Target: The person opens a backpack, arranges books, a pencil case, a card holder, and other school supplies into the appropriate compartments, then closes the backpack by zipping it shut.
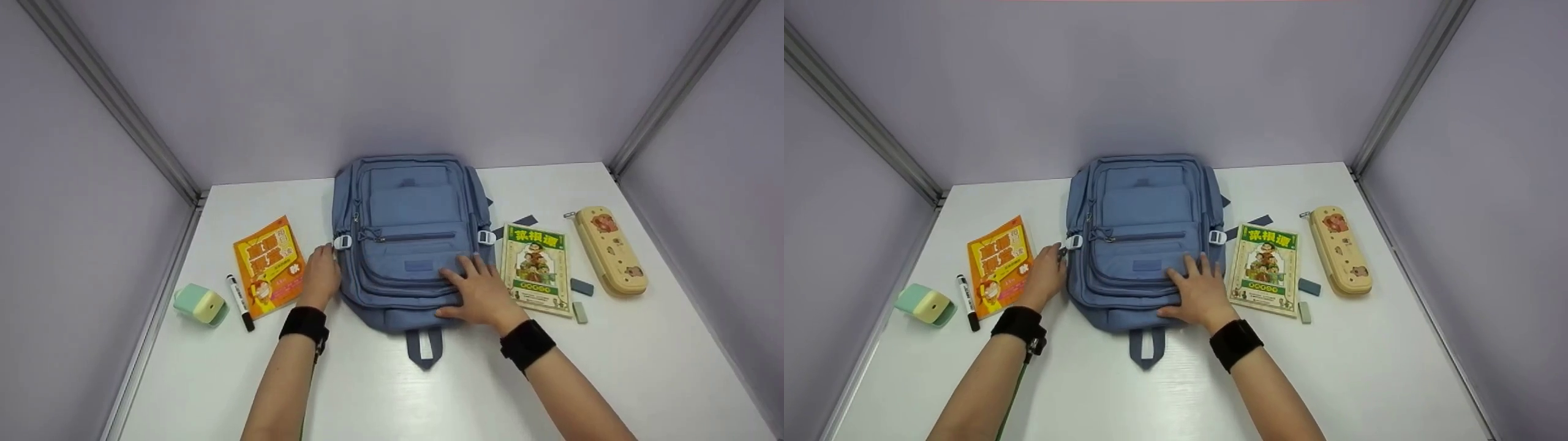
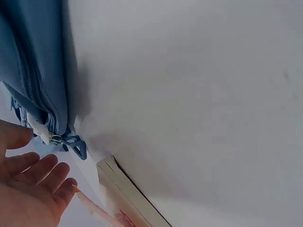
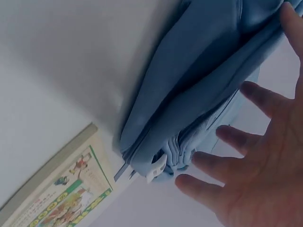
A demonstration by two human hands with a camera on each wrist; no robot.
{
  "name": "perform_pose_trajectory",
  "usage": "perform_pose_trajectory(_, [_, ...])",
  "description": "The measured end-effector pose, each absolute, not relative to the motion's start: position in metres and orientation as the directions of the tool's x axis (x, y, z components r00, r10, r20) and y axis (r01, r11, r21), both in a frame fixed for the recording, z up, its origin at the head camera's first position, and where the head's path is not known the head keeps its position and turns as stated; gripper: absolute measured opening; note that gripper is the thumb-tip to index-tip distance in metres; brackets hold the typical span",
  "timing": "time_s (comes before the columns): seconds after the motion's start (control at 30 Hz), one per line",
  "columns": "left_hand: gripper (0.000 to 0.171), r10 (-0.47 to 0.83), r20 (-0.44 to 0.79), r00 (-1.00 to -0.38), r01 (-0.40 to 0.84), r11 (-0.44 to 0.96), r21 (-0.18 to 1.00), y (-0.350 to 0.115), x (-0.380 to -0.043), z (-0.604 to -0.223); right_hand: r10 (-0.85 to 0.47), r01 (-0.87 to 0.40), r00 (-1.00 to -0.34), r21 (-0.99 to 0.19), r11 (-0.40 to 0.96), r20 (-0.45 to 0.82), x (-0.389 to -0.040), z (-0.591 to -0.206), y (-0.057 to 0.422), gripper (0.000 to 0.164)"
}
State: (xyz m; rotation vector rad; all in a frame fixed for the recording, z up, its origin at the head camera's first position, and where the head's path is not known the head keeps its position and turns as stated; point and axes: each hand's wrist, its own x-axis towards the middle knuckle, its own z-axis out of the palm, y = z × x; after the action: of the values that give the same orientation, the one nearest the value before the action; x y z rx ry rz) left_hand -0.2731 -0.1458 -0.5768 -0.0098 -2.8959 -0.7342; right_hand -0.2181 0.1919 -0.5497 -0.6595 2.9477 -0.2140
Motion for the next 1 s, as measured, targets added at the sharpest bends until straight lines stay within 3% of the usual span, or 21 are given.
perform_pose_trajectory(0.27, [0.048,-0.025,-0.025,-0.999,-0.034,0.841,0.539,-0.147,-0.288,-0.582,-0.478,-0.441,-0.868,-0.237,0.866,-0.132,-0.216,-0.562,0.186,0.094])
perform_pose_trajectory(0.57, [0.037,-0.099,0.050,-0.994,-0.046,0.779,0.626,-0.144,-0.295,-0.582,-0.497,-0.455,-0.859,-0.257,0.853,-0.127,-0.219,-0.563,0.188,0.093])
perform_pose_trajectory(0.73, [0.027,-0.139,0.006,-0.990,-0.101,0.752,0.652,-0.143,-0.296,-0.583,-0.496,-0.452,-0.856,-0.255,0.855,-0.145,-0.218,-0.562,0.188,0.092])
perform_pose_trajectory(1.0, [0.038,-0.202,-0.073,-0.977,-0.201,0.742,0.639,-0.141,-0.298,-0.579,-0.486,-0.439,-0.860,-0.259,0.860,-0.156,-0.220,-0.562,0.186,0.093])
